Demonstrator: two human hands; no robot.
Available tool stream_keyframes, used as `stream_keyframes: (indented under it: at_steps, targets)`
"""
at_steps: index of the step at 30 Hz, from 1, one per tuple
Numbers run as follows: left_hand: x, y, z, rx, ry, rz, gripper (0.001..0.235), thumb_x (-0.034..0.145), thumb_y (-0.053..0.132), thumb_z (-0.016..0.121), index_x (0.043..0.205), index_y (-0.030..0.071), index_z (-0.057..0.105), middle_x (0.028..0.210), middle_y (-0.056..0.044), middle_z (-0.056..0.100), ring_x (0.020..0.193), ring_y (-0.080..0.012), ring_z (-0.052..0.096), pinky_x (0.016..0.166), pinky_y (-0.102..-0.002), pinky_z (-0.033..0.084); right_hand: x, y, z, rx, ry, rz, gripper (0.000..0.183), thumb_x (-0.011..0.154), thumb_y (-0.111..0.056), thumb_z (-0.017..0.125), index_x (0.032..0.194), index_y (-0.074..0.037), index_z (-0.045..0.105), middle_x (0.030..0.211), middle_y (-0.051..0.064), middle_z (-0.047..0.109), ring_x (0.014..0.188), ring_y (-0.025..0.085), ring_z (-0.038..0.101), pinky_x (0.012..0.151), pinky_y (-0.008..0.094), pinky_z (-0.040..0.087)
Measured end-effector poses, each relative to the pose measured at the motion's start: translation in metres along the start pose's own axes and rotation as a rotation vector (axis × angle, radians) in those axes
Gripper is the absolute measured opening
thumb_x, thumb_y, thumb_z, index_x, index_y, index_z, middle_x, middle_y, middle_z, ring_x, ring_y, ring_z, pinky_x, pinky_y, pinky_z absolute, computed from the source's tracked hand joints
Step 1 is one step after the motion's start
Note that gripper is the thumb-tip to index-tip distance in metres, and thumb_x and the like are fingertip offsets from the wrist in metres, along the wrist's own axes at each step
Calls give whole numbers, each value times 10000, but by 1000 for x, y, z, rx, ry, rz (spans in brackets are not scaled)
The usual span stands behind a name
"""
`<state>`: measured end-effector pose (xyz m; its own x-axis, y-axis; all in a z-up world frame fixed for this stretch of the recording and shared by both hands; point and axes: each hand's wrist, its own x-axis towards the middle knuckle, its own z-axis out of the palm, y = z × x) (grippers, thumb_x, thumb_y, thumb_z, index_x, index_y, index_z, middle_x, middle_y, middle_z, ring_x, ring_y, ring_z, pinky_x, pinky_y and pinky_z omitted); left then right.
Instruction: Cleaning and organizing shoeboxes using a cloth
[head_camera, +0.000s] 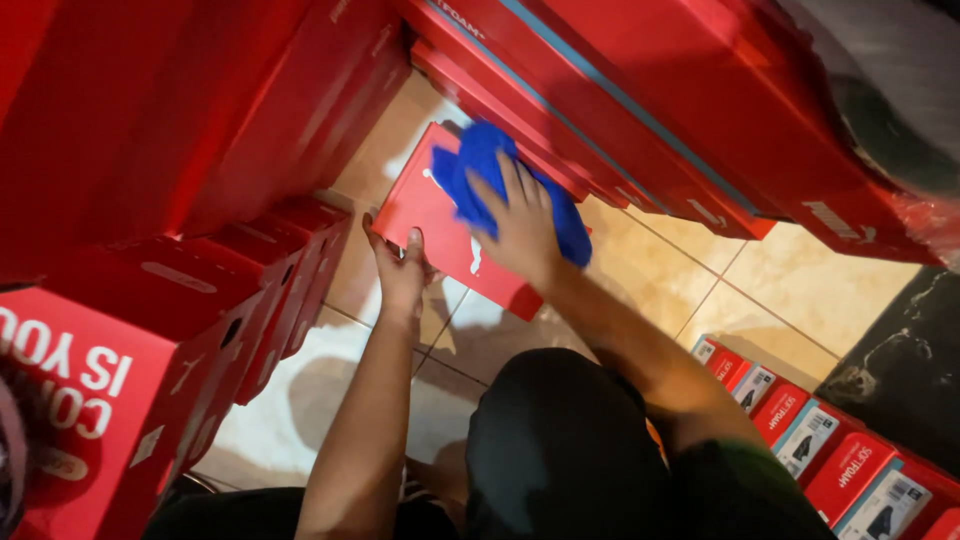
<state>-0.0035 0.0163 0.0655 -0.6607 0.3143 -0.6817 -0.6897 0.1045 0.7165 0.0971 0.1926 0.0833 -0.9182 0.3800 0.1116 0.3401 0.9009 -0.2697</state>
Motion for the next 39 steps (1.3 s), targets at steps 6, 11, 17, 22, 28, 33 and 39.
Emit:
stream_keyframes:
  at_steps: [6,11,17,22,28,33,39]
  targets:
    - [-1,-6,-5,-9,57,14,809,1069,223,589,1615,373,10,1514,-194,436,831,-381,746,572,-557,666,72,38,22,509,-451,490,508,959,-660,562,1421,-451,528,1351,-18,663,1206,339,658,1044,557,470]
    - [11,-18,-15,-45,94,46,677,1051,188,608,1552,339,178,1424,-188,495,696,-349,736,479,-491,673,-19,65,23,534,-188,476,539,894,-307,772,1409,-225,639,1341,110,665,1244,321,638,1039,461,506]
    - [7,-5,-9,-27,88,65,624,1058,183,589,1525,305,192,1362,-230,527,593,-368,725,413,-439,652,-183,50,47,849,469,575,407,855,-113,697,1226,-170,539,1339,115,446,1337,328,422,1133,452,309]
    - [1,-3,-9,9,54,59,702,1057,191,599,1563,289,124,1437,-240,480,721,-348,737,472,-444,674,-210,-7,63,1580,365,1211,562,623,-12,560,1164,-143,640,1044,62,674,886,248,662,875,368,509]
    - [0,3,-11,130,78,54,725,1035,221,649,1552,286,145,1414,-226,515,769,-331,724,487,-433,692,-229,27,42,1556,-472,678,518,744,-142,603,1254,-45,613,1219,193,605,1136,357,551,1027,494,388]
    - [-4,16,-23,456,224,125,655,880,399,830,1406,269,461,1153,-184,692,821,-332,742,587,-434,689,-175,28,-37,1427,-1050,81,593,990,-317,643,1475,11,544,1489,306,524,1395,432,447,1167,567,292]
    - [-42,66,18,166,217,596,406,1005,343,708,1309,101,593,1140,-163,578,1017,-256,588,843,-393,568,-165,60,-113,1418,-627,438,771,669,-238,868,1385,-51,652,1379,124,621,1301,248,543,1174,437,316]
